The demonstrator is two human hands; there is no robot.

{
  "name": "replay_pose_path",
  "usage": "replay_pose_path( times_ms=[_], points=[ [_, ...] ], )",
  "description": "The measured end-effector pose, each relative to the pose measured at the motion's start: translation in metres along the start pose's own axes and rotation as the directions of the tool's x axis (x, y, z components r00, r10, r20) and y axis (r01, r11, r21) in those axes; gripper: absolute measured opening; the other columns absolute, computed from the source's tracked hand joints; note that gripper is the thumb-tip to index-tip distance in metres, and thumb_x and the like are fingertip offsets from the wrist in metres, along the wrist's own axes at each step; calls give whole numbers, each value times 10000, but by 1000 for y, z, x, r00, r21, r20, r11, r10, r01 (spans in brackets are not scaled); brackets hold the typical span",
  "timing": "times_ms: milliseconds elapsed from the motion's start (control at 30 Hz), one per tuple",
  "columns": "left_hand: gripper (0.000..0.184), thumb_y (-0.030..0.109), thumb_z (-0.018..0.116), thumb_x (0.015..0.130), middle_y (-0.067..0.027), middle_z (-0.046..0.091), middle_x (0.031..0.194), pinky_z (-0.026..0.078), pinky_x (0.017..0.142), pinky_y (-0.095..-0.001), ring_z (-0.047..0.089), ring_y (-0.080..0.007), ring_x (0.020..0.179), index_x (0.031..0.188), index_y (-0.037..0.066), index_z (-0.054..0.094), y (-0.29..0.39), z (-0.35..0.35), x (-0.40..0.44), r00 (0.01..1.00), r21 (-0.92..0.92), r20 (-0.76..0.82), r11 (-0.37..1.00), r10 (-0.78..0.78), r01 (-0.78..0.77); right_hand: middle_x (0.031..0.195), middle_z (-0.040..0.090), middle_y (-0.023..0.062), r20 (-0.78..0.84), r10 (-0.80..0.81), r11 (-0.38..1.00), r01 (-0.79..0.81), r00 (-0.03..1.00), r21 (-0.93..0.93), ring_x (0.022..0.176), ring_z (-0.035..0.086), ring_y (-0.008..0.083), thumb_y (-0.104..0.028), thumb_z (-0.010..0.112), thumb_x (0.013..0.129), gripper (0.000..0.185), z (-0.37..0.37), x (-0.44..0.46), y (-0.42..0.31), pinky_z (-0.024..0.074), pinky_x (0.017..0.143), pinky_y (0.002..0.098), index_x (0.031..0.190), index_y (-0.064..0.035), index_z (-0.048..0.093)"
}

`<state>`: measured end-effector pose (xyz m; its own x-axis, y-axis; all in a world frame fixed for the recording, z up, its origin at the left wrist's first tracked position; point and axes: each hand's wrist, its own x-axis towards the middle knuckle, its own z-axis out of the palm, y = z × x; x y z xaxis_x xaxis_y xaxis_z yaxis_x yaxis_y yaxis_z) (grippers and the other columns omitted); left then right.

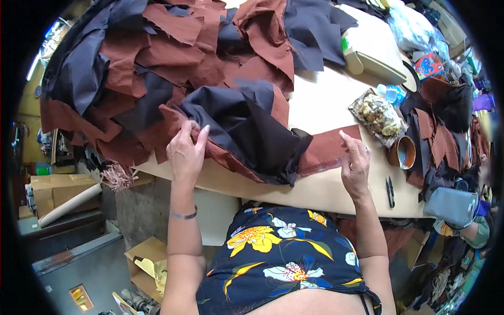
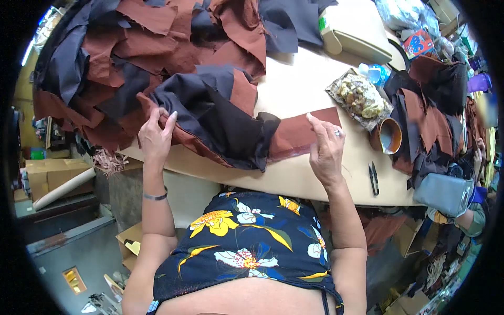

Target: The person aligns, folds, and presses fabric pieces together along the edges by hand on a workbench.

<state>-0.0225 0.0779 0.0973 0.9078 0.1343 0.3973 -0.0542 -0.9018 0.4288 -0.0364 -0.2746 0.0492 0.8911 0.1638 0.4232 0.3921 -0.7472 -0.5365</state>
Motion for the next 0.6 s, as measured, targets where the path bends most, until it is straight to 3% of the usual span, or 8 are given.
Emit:
replay_pose_path(
  times_ms=[67,133,200,300,400,467,533,600],
  points=[
    [89,-25,588,780,-86,485,610,420,535,-286,467,-186,507,819,42,543,8,5,18,998,-204,-58,979,-21,9,930,577,70,-28,5,998,-3,1000,64,882,548,211,145,466,653,618,-3,12,-3,358,856,342,1224,-82,534],
    [186,-138,514,745,-32,481,681,373,534,-225,441,-75,588,833,25,531,28,-15,46,987,-409,-137,903,81,-131,910,566,70,-63,55,984,-43,996,174,853,538,200,146,468,664,599,-14,28,-10,399,833,345,1222,-64,528],
    [196,-149,482,771,2,525,754,390,634,-209,459,-72,675,841,24,542,44,-45,78,939,-415,-209,845,271,-337,907,560,73,-126,100,956,-61,987,285,840,528,198,142,469,671,593,-22,41,-13,422,819,344,1229,-53,519],
    [230,-175,446,747,-2,555,804,395,721,-191,505,-65,767,829,15,545,59,-93,119,895,-389,-158,807,417,-445,1021,569,93,-222,159,905,-52,962,423,906,523,183,99,469,717,670,-31,55,-10,428,882,320,1362,-56,372],
    [228,-181,455,693,-5,535,779,394,710,-194,497,-60,748,765,23,527,54,-118,158,900,-623,-113,676,421,-394,1205,518,132,-351,155,876,36,924,482,1091,505,213,50,504,745,789,-42,81,-16,396,947,353,1452,-95,184],
    [229,-185,455,669,-7,528,758,394,699,-197,492,-63,726,733,25,518,59,-125,167,906,-638,-47,685,422,-352,1381,370,170,-350,202,822,36,915,568,1251,386,277,-50,617,740,918,-51,97,-23,325,1014,457,1470,-119,64],
    [230,-188,449,651,-7,523,736,394,685,-200,490,-68,705,706,27,512,66,-123,168,900,-643,40,700,434,-309,1439,275,179,-430,154,895,59,890,442,1302,322,310,-134,716,712,1027,-51,113,-24,285,1043,476,1471,-125,24],
    [234,-190,438,640,-4,519,713,396,669,-205,491,-74,685,683,29,509,69,-115,164,881,-640,145,721,450,-263,1465,220,181,-380,154,868,59,912,493,1333,276,320,-165,772,678,1123,-48,124,-27,273,1057,460,1469,-128,-24]
  ],
)
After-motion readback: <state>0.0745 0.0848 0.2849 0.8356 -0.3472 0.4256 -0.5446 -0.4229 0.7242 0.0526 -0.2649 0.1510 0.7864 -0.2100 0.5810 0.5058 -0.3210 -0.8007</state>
